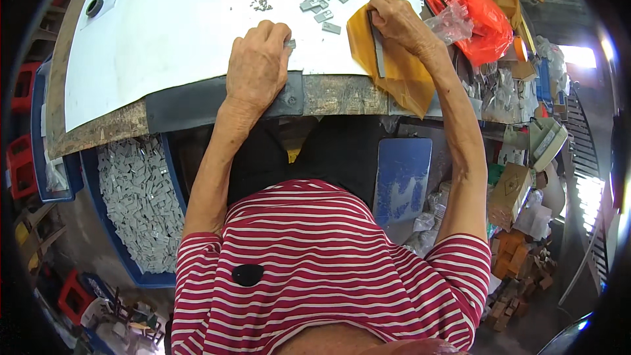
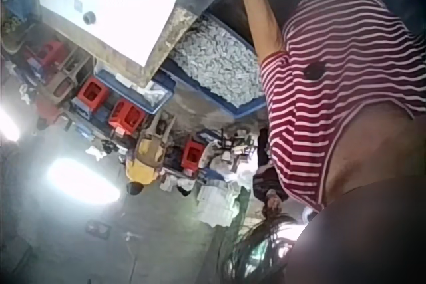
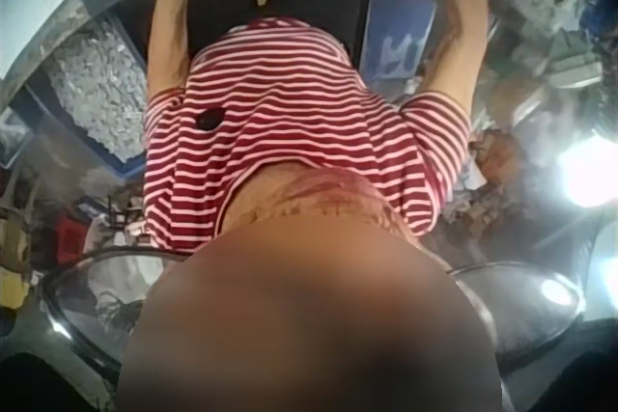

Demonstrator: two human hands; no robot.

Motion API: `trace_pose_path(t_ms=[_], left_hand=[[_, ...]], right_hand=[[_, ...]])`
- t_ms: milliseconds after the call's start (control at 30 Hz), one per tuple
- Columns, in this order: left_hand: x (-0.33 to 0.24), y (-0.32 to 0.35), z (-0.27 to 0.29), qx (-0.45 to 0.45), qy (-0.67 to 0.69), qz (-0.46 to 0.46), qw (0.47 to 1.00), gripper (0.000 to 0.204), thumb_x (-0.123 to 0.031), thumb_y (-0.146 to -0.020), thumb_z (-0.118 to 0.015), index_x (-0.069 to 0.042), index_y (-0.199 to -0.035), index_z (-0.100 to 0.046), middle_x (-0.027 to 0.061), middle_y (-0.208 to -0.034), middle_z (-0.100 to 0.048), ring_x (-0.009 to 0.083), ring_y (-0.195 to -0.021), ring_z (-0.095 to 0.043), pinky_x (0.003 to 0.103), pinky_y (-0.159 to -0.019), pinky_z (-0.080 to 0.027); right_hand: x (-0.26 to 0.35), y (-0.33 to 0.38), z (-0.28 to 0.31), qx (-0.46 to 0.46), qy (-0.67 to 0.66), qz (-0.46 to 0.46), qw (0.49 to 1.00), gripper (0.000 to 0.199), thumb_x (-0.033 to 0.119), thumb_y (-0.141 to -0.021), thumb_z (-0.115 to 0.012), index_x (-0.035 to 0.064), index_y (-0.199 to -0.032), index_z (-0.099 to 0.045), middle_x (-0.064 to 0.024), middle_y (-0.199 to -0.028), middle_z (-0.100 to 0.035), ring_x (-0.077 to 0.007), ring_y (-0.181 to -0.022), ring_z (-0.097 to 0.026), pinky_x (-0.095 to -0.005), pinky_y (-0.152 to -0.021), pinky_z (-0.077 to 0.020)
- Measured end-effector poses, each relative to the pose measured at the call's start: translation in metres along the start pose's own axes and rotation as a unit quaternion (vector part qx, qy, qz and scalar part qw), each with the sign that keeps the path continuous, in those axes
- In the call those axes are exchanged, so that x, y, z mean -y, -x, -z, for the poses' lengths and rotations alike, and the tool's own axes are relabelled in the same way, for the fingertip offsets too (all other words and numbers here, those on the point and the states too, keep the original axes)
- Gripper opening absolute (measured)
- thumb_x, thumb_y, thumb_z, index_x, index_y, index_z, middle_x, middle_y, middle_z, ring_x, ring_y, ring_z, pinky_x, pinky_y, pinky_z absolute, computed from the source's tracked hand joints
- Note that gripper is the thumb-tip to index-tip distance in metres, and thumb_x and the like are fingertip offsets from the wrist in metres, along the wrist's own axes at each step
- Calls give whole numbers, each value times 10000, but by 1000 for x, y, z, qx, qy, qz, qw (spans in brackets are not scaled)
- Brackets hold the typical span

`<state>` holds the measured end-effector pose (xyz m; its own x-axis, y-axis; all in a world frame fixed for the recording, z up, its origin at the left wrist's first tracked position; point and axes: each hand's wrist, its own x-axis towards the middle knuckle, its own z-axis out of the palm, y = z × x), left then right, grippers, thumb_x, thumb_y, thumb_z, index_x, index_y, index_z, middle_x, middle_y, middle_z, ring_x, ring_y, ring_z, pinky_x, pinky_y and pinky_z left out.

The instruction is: Sorting and inspecting small metal hardware components at a workbench.

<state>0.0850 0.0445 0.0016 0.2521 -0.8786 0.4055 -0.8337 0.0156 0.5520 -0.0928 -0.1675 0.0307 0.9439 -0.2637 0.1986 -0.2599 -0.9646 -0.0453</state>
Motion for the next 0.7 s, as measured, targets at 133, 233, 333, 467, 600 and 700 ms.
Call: trace_pose_path(t_ms=[133,233,333,467,600,700], left_hand=[[0,1,1,4,0,8,1000,178,-60,-716,-627,-64,-859,-522,68,-800,-496,224,-748,-514,344,-648,-377],[0,1,1,2,1,7,1000,175,-58,-717,-625,-64,-860,-522,69,-802,-495,225,-752,-515,345,-656,-379],[-1,1,2,0,1,6,1000,174,-57,-719,-624,-62,-860,-522,69,-803,-495,224,-757,-517,344,-657,-379],[-3,1,4,8,-3,8,1000,155,-51,-746,-604,-39,-884,-536,87,-842,-554,238,-728,-551,337,-656,-393],[-3,1,6,3,9,9,1000,135,-39,-753,-587,-34,-880,-539,96,-824,-562,249,-713,-555,340,-651,-404],[-2,2,5,-23,75,27,997,121,-32,-743,-583,-35,-856,-538,109,-742,-527,254,-670,-531,356,-628,-398]], right_hand=[[-1,0,-1,-6,-2,-1,1000,72,-4,-731,-469,-46,-768,-514,-211,-796,-557,-368,-771,-562,-407,-679,-465],[-3,1,-2,-10,-4,-8,1000,75,8,-741,-494,-17,-810,-514,-185,-801,-556,-357,-769,-564,-393,-661,-467],[-5,3,-3,-18,-16,-12,1000,102,21,-760,-510,5,-860,-522,-161,-806,-556,-343,-757,-567,-365,-644,-467],[-5,9,3,-66,-80,-29,994,113,53,-796,-523,8,-896,-547,-124,-765,-578,-264,-647,-581,-305,-580,-465],[8,17,13,-59,-312,-289,903,132,120,-833,-557,-10,-848,-563,-32,-650,-565,-65,-533,-499,-189,-472,-397],[20,26,21,-87,-601,-365,706,141,116,-797,-597,-24,-795,-585,-51,-678,-590,-72,-520,-491,-194,-455,-391]])
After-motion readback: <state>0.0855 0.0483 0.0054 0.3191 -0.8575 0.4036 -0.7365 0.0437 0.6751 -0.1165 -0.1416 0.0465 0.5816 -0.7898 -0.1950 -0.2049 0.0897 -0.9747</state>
